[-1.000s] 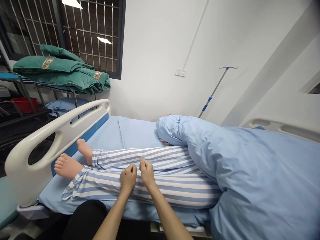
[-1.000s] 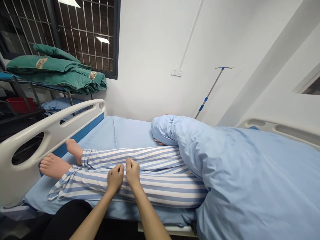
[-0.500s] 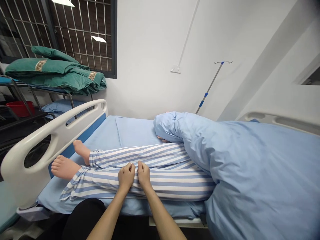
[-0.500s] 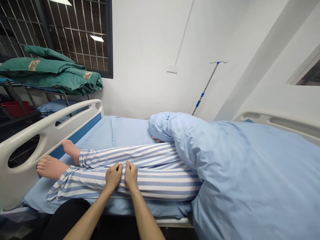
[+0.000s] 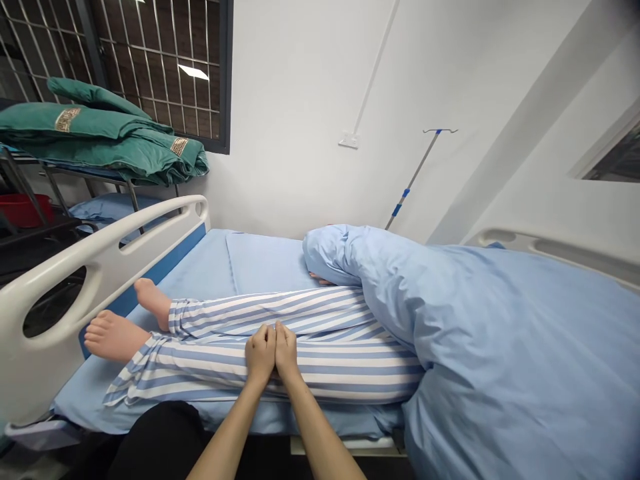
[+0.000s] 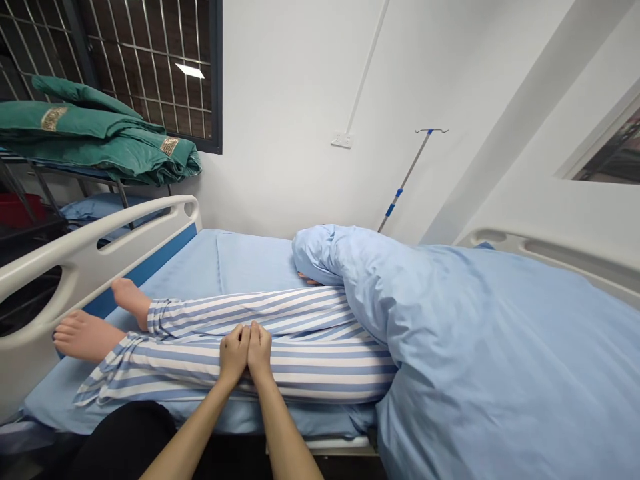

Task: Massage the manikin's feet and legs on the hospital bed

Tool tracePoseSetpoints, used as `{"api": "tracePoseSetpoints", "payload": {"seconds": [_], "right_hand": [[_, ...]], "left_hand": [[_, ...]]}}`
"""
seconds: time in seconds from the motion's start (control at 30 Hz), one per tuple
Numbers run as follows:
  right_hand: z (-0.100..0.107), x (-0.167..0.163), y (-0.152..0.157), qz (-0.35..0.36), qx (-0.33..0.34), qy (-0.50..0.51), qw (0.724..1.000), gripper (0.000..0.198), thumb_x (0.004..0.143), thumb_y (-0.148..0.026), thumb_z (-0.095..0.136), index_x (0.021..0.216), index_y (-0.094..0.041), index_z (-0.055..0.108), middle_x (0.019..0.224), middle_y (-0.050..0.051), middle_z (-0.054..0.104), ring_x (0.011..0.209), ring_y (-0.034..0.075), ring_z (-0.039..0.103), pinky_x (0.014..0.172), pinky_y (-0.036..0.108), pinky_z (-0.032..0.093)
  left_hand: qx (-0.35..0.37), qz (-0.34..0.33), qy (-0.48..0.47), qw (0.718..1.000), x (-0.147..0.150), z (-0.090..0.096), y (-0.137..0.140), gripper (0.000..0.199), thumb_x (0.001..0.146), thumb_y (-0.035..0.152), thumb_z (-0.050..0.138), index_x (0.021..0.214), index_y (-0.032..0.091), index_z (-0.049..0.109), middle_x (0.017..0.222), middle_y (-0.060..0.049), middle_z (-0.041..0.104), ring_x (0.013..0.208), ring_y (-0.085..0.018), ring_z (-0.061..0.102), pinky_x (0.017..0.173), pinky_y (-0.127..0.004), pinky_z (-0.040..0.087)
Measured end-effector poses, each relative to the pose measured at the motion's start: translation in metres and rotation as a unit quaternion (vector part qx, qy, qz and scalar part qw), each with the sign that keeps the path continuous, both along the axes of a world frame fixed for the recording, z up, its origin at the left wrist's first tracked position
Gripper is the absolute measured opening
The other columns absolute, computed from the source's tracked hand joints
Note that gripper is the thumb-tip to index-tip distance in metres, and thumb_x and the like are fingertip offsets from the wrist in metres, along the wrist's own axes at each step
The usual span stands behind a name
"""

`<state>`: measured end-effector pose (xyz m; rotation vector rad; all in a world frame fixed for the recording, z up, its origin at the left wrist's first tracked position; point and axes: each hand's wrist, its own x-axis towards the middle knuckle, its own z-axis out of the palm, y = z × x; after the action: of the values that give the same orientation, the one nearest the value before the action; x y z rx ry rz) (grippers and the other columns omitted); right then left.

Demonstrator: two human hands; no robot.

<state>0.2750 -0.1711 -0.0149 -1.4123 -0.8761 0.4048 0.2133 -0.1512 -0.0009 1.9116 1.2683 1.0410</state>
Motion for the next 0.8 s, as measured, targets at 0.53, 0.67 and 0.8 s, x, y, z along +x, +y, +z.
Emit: {"api": "tracePoseSetpoints", "payload": {"seconds": [0.53, 0.67, 0.8], "right_hand": [[0.039, 0.028, -0.027, -0.003, -0.047, -0.184, 0.982, 0.041, 0.085, -0.042, 0.036, 0.052, -0.018, 0.039, 0.047, -0.005, 0.036, 0.049, 0.009, 0.034, 0.049, 0.023, 0.023], [0.015, 0.035, -0.033, -0.024, -0.065, -0.189, 0.98, 0.042, 0.086, -0.041, 0.037, 0.051, -0.018, 0.038, 0.046, -0.005, 0.036, 0.048, 0.009, 0.032, 0.049, 0.024, 0.021], [0.002, 0.038, -0.032, -0.051, -0.059, -0.175, 0.982, 0.042, 0.086, -0.041, 0.036, 0.052, -0.018, 0.04, 0.047, -0.005, 0.037, 0.049, 0.009, 0.034, 0.05, 0.023, 0.022]], "left_hand": [[0.043, 0.018, 0.166, 0.985, 0.004, -0.005, -0.002, 0.026, 0.085, 0.026, 0.04, 0.066, 0.02, 0.057, 0.067, -0.002, 0.064, 0.064, -0.013, 0.054, 0.057, -0.025, 0.021], [0.05, 0.019, 0.184, 0.982, 0.007, -0.002, -0.004, 0.027, 0.084, 0.027, 0.039, 0.064, 0.02, 0.056, 0.066, -0.002, 0.064, 0.064, -0.013, 0.054, 0.057, -0.026, 0.021], [0.056, 0.012, 0.197, 0.979, 0.007, -0.001, -0.008, 0.026, 0.083, 0.026, 0.04, 0.064, 0.019, 0.056, 0.067, -0.002, 0.064, 0.064, -0.013, 0.054, 0.057, -0.025, 0.021]]}}
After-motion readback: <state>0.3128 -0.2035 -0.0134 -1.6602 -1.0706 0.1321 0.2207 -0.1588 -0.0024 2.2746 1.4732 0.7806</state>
